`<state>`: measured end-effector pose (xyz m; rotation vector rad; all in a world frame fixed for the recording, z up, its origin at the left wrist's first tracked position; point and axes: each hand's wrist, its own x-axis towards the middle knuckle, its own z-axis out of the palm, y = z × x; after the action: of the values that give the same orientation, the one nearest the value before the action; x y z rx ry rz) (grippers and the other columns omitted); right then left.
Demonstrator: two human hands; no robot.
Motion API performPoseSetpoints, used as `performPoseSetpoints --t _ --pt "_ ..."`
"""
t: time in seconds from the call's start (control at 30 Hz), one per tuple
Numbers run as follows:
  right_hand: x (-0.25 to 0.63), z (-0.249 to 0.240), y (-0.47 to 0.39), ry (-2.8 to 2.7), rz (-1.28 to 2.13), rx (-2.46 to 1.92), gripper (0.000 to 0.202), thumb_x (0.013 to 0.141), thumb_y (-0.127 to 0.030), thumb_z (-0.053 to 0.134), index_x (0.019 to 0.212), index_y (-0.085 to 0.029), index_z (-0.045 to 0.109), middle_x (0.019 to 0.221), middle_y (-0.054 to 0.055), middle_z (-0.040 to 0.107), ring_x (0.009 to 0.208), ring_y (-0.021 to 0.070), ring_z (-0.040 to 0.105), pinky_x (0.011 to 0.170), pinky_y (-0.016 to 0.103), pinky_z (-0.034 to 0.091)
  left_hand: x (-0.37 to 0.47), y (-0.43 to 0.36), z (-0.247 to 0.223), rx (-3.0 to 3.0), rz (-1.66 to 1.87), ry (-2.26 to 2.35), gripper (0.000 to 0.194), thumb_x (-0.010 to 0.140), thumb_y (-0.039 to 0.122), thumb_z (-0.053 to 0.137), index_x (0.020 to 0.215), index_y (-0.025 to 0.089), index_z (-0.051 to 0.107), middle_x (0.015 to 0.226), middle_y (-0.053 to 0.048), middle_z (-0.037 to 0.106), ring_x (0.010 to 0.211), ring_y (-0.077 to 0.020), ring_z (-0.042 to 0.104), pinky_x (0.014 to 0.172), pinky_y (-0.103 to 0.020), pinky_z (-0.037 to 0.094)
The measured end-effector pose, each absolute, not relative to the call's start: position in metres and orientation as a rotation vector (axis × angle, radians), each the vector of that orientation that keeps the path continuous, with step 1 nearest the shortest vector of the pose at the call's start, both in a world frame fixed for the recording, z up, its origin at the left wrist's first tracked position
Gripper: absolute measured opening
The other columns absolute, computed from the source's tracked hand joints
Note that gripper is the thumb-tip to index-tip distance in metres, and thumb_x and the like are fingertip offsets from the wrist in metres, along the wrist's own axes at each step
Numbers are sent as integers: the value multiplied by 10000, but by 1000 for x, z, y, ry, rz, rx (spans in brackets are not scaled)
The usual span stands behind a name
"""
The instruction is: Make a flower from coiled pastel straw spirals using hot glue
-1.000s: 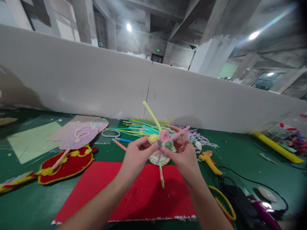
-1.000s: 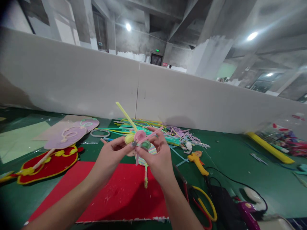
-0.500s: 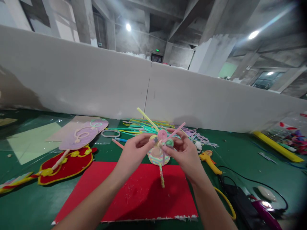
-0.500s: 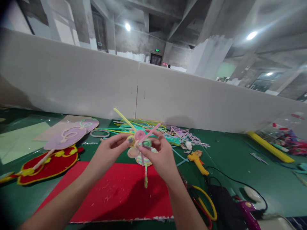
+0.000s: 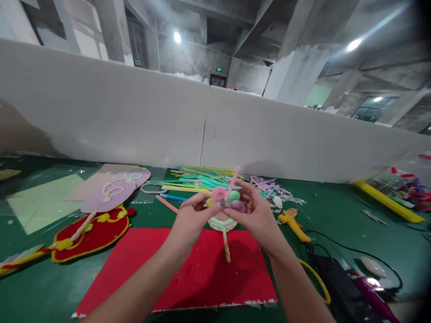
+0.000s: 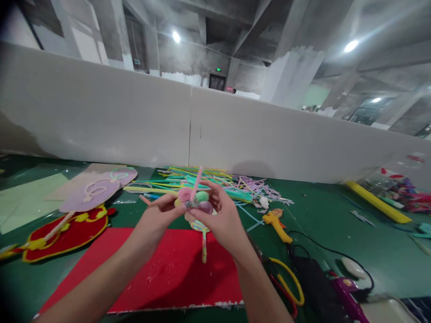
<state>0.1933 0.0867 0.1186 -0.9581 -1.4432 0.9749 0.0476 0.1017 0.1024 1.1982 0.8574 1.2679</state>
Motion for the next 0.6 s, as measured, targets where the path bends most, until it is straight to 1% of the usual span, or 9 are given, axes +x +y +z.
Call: performPoseSetpoints --t 0.1,0.17,0.27,0.33,0.4,0.5,0.57,0.6 --pt "191 115 91 -1375 995 -951 515 630 -218 717 1107 -257 526 846 -5 649 754 148 624 677 272 513 55 100 97 1030 1346 851 282 649 311 708 861 136 645 887 -63 662 876 -194 585 806 -298 439" --pt "192 114 94 -1332 992 -986 514 627 -238 725 1103 -244 531 739 -27 637 667 136 610 627 261 508 56 100 97 1064 1332 857 278 705 342 656 884 129 639 920 -80 662 895 -202 589 819 -310 442" --pt "197 115 96 -1304 932 -1045 491 629 -264 730 1082 -233 544 669 -37 610 604 131 586 580 254 495 49 96 105 1345 1243 997 230 807 339 528 888 160 647 894 -63 671 848 -196 607 761 -294 459" --pt "201 116 96 -1308 890 -1069 465 638 -272 725 1066 -233 550 664 -35 602 593 130 576 566 252 489 43 90 113 1665 1157 1153 160 799 292 544 840 189 660 807 -37 676 748 -188 613 692 -280 455" --pt "204 118 95 -1330 867 -1078 452 650 -273 717 1067 -239 546 649 -38 591 577 123 562 551 244 481 36 83 121 1922 1259 1316 147 794 296 561 877 217 653 781 -22 660 700 -181 599 647 -279 447" --pt "205 119 94 -1398 860 -1075 473 648 -264 718 1083 -243 533 670 -31 603 584 124 564 548 245 482 27 80 129 2245 1504 1436 257 792 271 579 1046 237 603 1011 -55 616 906 -216 570 788 -339 439" --pt "205 119 92 -1454 873 -1063 471 640 -255 722 1074 -245 540 705 -21 624 631 138 589 586 261 500 23 84 130 2404 1514 1362 274 809 258 560 1081 244 586 1082 -68 592 998 -230 541 844 -376 426" --pt "204 119 91 -1486 880 -1057 459 640 -248 721 1065 -249 548 718 -19 632 654 144 600 609 268 506 21 88 130 2468 1483 1296 249 816 259 552 1061 246 596 1079 -64 599 1007 -227 539 849 -379 426"
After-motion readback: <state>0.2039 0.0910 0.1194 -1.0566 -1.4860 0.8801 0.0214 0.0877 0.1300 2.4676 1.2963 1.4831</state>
